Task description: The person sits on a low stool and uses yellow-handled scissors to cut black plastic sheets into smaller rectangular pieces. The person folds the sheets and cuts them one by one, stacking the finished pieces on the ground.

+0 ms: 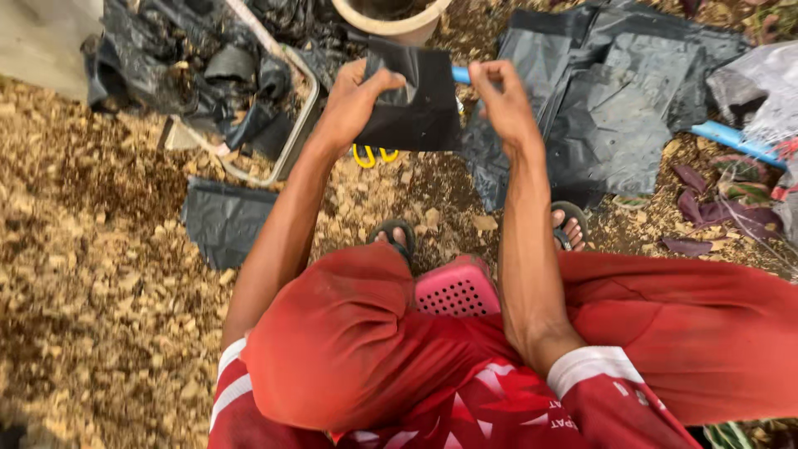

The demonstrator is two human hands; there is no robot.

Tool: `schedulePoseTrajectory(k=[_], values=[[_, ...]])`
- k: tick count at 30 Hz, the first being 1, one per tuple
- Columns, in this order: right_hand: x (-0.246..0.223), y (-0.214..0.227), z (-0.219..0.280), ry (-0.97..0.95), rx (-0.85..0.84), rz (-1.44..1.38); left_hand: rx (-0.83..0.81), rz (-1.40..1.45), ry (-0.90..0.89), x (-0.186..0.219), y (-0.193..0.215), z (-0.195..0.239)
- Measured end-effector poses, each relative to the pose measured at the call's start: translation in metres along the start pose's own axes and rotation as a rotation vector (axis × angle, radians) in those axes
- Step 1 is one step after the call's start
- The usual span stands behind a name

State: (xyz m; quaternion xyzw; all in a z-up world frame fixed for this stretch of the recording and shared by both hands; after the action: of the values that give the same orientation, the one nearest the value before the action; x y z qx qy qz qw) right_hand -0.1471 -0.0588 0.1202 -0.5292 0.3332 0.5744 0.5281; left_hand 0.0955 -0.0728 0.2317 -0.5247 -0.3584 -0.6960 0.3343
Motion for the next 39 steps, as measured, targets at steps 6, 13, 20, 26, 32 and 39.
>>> schedulePoseTrajectory(k=[6,13,20,26,32,39], values=[[0.078,-0.036,0.013,-0.110,-0.373,-1.028,-0.259,0.256,0.016,-0.013,-0.002,-0.008],[0.045,0.012,0.011,0.232,0.118,-0.367,0.306,0.029,0.024,-0.080,0.019,0.016],[-0.022,0.007,0.032,0.118,0.074,-0.372,0.315,0.341,-0.084,-0.136,0.018,0.033],[-0.032,0.003,0.039,0.261,0.047,-0.178,0.374,0.316,0.037,-0.135,0.023,0.054],[-0.019,-0.018,0.040,0.193,-0.071,0.412,0.316,-0.145,-0.228,-0.082,-0.011,0.059],[-0.029,-0.046,0.043,0.047,-0.352,0.302,0.079,0.133,-0.062,-0.076,-0.036,0.033]])
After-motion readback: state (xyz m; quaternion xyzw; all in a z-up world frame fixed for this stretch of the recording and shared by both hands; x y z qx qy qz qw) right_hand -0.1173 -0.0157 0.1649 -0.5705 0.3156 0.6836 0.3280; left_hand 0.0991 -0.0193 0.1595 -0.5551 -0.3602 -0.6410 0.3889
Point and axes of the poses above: each hand's wrist, its own z-axis away from the middle knuckle, its own y-axis out of the back of the hand, x = y × z, the point moved 3 cm from there along -z, towards the middle knuckle, and after that the axes turned 14 degrees about -x, right-handed, at the moved point
